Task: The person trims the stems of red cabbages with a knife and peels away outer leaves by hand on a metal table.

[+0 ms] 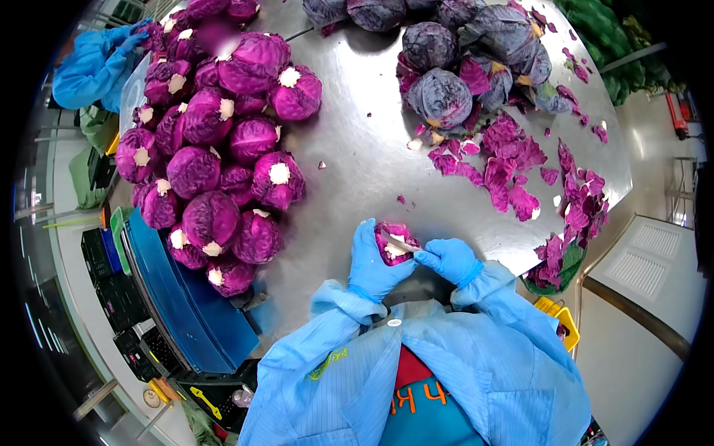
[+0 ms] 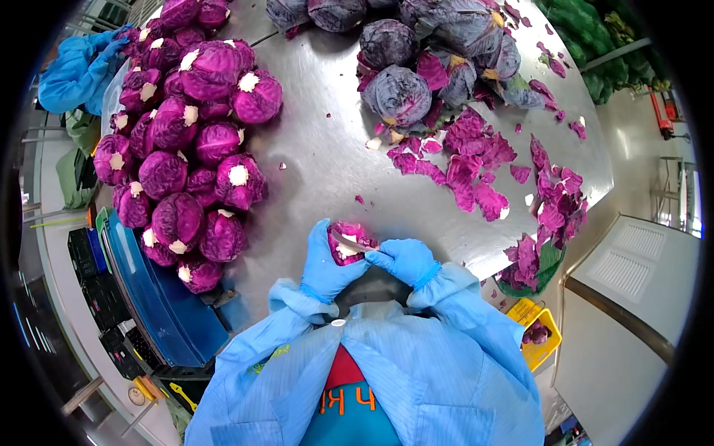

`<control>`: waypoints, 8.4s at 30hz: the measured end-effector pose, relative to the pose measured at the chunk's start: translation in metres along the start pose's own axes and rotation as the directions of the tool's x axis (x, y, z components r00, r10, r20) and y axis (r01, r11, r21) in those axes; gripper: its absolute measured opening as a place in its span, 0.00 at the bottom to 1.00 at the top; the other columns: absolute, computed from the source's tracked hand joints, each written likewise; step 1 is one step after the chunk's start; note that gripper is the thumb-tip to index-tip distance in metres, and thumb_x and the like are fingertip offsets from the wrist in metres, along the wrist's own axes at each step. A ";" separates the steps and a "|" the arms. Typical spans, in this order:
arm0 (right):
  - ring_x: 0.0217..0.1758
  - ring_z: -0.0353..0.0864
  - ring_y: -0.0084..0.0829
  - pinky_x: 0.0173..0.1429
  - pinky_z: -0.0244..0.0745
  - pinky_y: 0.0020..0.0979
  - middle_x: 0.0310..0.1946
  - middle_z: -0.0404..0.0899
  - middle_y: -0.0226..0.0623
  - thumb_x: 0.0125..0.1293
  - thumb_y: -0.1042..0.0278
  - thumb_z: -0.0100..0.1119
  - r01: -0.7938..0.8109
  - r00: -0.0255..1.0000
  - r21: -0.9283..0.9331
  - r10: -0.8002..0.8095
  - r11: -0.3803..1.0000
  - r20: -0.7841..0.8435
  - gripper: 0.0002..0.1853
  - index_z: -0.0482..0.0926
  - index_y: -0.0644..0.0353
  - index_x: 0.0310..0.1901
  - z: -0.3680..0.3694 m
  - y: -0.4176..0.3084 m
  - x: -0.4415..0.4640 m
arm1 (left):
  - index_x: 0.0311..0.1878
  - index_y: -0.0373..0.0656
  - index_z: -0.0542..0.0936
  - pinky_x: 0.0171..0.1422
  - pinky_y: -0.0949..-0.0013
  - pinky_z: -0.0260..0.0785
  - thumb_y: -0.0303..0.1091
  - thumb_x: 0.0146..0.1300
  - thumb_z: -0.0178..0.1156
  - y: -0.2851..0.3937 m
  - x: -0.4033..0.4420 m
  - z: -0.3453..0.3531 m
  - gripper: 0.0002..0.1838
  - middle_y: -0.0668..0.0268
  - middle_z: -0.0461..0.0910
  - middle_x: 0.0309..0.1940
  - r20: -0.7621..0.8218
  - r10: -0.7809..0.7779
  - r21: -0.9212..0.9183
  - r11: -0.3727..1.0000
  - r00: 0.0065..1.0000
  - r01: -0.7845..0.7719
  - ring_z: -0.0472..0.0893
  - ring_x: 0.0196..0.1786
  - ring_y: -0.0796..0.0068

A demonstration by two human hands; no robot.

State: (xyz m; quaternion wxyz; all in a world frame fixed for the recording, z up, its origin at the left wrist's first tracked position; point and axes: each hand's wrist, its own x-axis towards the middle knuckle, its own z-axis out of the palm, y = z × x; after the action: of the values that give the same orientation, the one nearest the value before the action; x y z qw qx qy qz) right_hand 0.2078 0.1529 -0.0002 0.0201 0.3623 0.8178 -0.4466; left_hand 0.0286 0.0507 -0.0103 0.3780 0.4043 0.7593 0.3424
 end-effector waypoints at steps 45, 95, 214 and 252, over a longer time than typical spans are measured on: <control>0.40 0.81 0.37 0.46 0.75 0.37 0.33 0.80 0.40 0.57 0.48 0.69 -0.036 0.979 0.368 0.107 0.929 -0.175 0.23 0.81 0.55 0.48 -0.006 -0.020 0.022 | 0.69 0.28 0.55 0.70 0.50 0.59 0.49 0.34 0.76 0.041 -0.006 0.008 0.61 0.39 0.59 0.64 -0.096 -0.061 0.302 0.949 0.994 0.088 0.62 0.66 0.40; 0.49 0.82 0.35 0.55 0.76 0.34 0.50 0.82 0.43 0.61 0.46 0.65 -0.240 0.950 0.445 0.114 0.863 0.292 0.33 0.73 0.60 0.62 0.004 -0.013 0.047 | 0.69 0.37 0.56 0.71 0.51 0.56 0.51 0.32 0.79 0.013 -0.016 -0.015 0.62 0.45 0.58 0.67 0.034 0.097 0.302 0.948 0.995 -0.103 0.60 0.68 0.43; 0.38 0.78 0.21 0.37 0.74 0.19 0.41 0.81 0.29 0.57 0.70 0.71 -0.034 0.860 0.744 0.399 0.667 -0.318 0.22 0.78 0.59 0.54 -0.121 -0.056 0.049 | 0.65 0.39 0.65 0.71 0.53 0.58 0.43 0.34 0.79 -0.009 -0.006 -0.039 0.52 0.49 0.64 0.63 0.347 0.295 0.124 0.927 0.890 -0.355 0.63 0.66 0.45; 0.42 0.78 0.19 0.32 0.73 0.18 0.47 0.78 0.25 0.68 0.58 0.58 -0.120 0.983 0.916 0.174 0.382 0.056 0.25 0.71 0.45 0.67 0.009 -0.052 0.121 | 0.68 0.38 0.64 0.72 0.56 0.60 0.32 0.35 0.79 -0.021 -0.030 -0.061 0.52 0.50 0.65 0.65 -0.078 0.355 0.086 0.933 0.931 -0.349 0.66 0.67 0.49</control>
State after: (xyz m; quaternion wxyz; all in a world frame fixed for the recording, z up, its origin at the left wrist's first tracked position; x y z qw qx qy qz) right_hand 0.0846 0.1980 -0.0120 -0.1625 0.3955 0.4030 -0.8092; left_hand -0.0196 0.0023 0.0104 0.2602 0.5307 0.7029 0.3957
